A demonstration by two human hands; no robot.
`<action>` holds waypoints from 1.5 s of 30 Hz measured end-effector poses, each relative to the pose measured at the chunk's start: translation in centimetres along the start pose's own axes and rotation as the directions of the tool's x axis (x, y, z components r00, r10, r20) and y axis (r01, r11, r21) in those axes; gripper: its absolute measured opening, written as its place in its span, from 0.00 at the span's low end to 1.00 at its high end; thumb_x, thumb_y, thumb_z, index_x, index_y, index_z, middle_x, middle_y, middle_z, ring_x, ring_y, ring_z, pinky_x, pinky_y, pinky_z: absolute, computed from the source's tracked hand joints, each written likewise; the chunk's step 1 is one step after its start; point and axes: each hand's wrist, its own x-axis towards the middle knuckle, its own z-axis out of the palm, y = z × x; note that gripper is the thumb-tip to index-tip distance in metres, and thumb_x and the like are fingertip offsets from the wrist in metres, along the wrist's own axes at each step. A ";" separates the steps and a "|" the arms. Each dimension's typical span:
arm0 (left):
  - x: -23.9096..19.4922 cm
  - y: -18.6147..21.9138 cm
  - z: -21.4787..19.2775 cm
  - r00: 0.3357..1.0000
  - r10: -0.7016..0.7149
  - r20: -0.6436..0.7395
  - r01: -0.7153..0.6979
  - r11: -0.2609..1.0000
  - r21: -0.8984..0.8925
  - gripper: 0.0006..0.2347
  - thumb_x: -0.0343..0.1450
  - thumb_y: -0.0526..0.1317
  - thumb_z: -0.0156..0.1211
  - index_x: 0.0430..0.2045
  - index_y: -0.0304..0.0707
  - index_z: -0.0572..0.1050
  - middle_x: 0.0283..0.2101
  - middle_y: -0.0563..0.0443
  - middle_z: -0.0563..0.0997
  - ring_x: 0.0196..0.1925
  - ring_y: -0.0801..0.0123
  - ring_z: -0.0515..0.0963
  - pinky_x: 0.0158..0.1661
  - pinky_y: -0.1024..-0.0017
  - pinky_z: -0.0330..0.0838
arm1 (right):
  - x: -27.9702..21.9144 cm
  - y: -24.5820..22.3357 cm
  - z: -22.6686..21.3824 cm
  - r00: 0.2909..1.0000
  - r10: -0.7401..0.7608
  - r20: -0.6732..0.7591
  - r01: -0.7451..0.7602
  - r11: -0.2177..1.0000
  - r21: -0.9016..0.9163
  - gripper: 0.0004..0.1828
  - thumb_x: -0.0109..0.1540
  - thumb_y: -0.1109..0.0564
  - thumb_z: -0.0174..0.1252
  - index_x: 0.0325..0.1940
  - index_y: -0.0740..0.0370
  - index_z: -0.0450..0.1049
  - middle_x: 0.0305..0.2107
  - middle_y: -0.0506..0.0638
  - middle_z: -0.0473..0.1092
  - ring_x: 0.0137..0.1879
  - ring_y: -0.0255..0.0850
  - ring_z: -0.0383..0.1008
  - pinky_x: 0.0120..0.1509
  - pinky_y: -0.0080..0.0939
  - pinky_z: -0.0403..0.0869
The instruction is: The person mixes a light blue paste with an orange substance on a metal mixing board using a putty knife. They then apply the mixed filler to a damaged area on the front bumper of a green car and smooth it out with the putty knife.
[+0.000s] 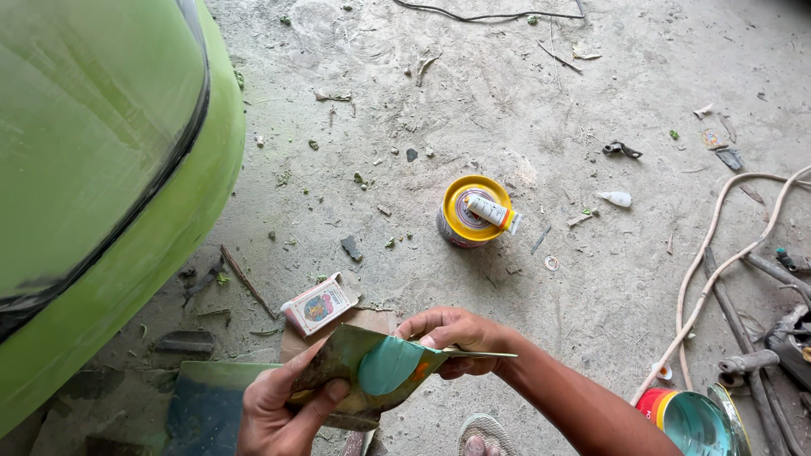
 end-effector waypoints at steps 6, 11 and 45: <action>-0.3 -0.7 0.1 0.993 0.106 -0.042 -0.103 0.993 0.055 0.21 0.56 0.30 0.71 0.44 0.39 0.81 0.38 0.45 0.88 0.39 0.70 0.86 0.42 0.77 0.80 | 0.1 -0.8 0.7 0.984 -0.178 0.017 0.170 0.904 -0.393 0.21 0.58 0.52 0.59 0.51 0.67 0.73 0.44 0.51 0.74 0.47 0.36 0.75 0.55 0.35 0.72; 0.6 -1.3 -1.9 1.000 -0.017 -0.022 0.015 0.998 -0.061 0.24 0.56 0.28 0.69 0.50 0.32 0.78 0.43 0.44 0.86 0.42 0.72 0.80 0.47 0.75 0.74 | -0.4 -0.1 -2.3 0.988 -0.086 0.128 0.056 0.973 0.222 0.22 0.63 0.59 0.53 0.58 0.74 0.62 0.24 0.53 0.58 0.24 0.35 0.59 0.17 0.27 0.63; 1.0 -2.1 -3.3 0.960 -0.256 -0.114 0.144 0.800 -0.583 0.17 0.62 0.27 0.60 0.47 0.27 0.76 0.39 0.33 0.83 0.33 0.48 0.83 0.31 0.54 0.81 | -2.9 -5.3 10.3 0.510 -0.707 0.490 0.292 -0.393 -0.872 0.06 0.63 0.57 0.53 0.40 0.61 0.72 0.30 0.51 0.71 0.31 0.42 0.72 0.36 0.38 0.73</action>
